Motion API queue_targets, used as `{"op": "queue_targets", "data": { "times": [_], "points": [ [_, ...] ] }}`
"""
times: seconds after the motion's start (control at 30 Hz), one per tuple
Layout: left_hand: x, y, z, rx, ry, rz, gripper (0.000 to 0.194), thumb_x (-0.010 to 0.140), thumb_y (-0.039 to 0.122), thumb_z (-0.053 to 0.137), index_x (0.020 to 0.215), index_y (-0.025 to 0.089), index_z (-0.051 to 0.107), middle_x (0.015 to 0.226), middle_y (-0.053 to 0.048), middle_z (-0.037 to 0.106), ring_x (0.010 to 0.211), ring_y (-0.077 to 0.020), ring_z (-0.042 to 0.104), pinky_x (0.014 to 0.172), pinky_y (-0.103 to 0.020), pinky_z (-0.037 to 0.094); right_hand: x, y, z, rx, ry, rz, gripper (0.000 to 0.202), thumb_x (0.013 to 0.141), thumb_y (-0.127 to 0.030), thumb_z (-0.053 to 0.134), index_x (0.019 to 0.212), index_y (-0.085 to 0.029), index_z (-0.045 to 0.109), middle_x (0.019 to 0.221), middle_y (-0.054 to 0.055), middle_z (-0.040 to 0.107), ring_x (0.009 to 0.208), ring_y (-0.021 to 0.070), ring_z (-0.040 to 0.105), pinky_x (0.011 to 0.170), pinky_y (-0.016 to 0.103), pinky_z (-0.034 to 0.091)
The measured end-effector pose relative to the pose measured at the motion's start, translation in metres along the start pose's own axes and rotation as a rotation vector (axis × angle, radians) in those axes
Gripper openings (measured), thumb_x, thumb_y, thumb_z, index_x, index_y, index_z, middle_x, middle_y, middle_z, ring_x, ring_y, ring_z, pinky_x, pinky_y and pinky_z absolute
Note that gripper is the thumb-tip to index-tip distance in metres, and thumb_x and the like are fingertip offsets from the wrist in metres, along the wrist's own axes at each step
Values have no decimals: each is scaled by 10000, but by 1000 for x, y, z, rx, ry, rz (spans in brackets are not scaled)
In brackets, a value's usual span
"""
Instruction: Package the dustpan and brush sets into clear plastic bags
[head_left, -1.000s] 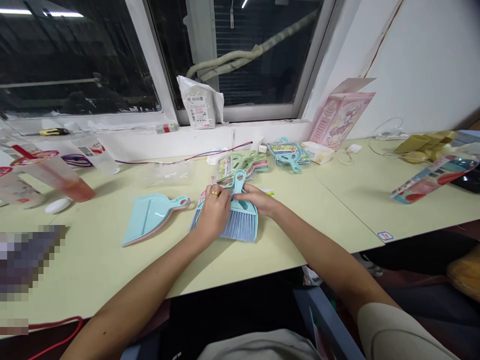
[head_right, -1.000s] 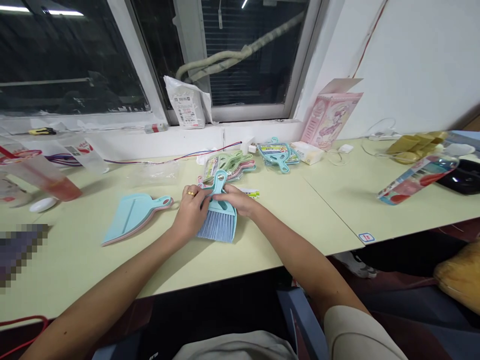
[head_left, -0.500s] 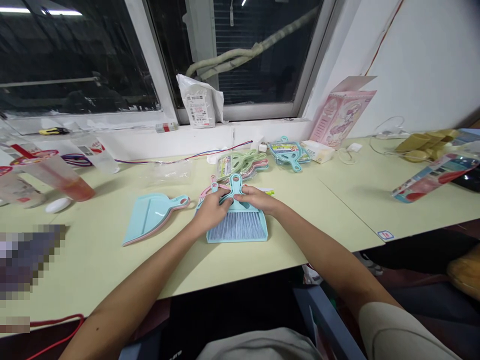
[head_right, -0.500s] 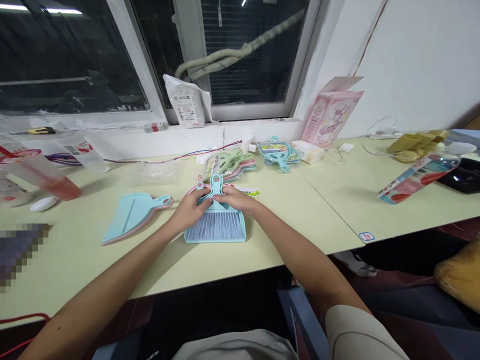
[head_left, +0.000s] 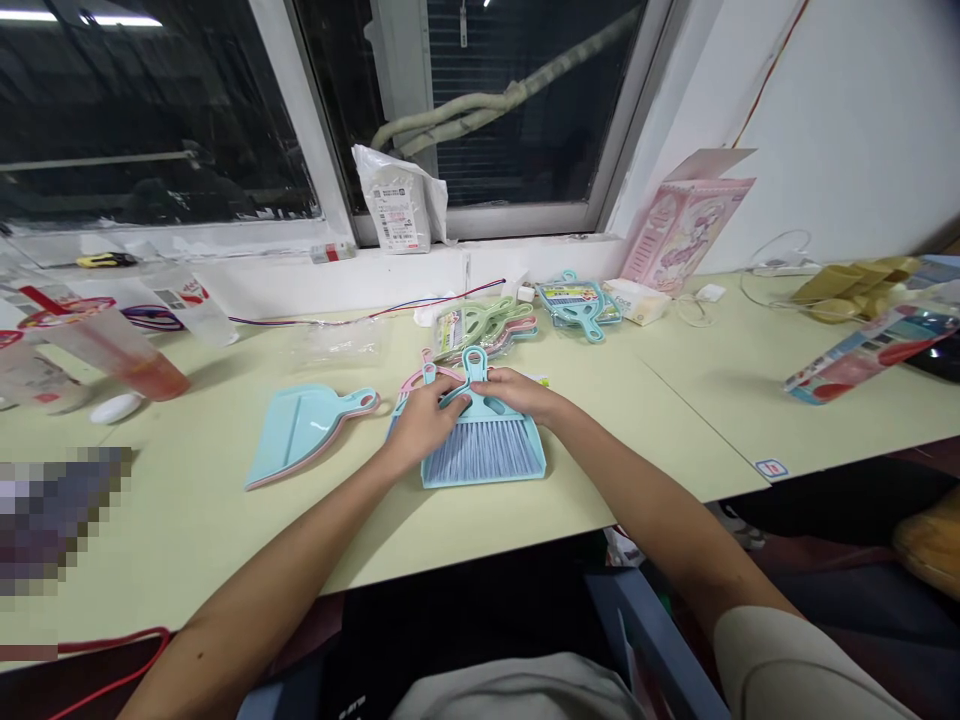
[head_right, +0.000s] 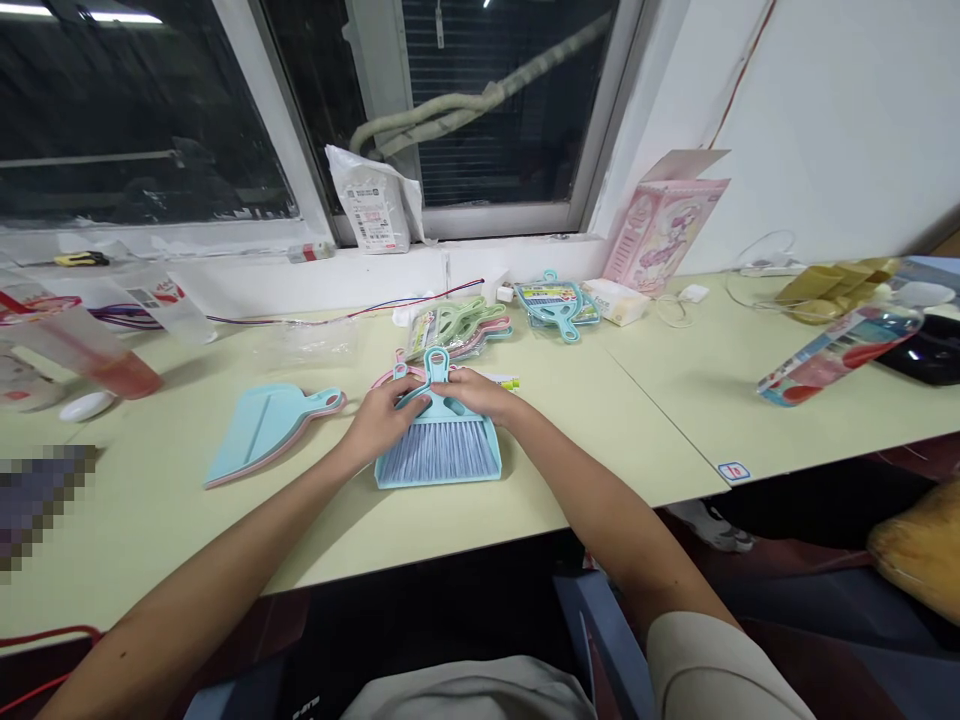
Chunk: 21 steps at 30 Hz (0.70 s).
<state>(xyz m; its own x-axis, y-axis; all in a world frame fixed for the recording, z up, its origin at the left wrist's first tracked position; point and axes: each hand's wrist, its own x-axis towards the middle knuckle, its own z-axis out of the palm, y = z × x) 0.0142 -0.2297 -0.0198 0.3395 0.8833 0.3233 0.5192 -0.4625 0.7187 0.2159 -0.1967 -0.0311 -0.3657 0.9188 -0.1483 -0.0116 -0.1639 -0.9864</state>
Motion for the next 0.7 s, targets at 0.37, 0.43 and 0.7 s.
{"op": "queue_targets", "data": {
  "times": [0.37,0.43,0.7],
  "points": [
    [36,-63,-100,734,397,-153,358,909,210,466,1164,124,702,1288,-229,643,1285,-397,507,1094,-563,394,9,-5,-18,199,187,93,49,869,-182,729,836,-146,738,763,77,774,641,183,707,616,268,565],
    [37,-84,-120,778,394,-238,391,871,199,483,1193,118,690,1363,-232,608,1318,-407,482,1094,-580,391,9,-8,-22,238,200,89,61,866,-138,685,813,-146,715,717,66,755,609,178,688,594,268,554],
    [37,-103,-114,824,287,-172,304,840,166,506,1025,151,748,1457,-194,578,1479,-392,359,1149,-604,344,9,-25,-56,382,353,106,119,913,-147,563,841,-168,655,602,26,686,527,167,628,558,261,535]
  ]
}}
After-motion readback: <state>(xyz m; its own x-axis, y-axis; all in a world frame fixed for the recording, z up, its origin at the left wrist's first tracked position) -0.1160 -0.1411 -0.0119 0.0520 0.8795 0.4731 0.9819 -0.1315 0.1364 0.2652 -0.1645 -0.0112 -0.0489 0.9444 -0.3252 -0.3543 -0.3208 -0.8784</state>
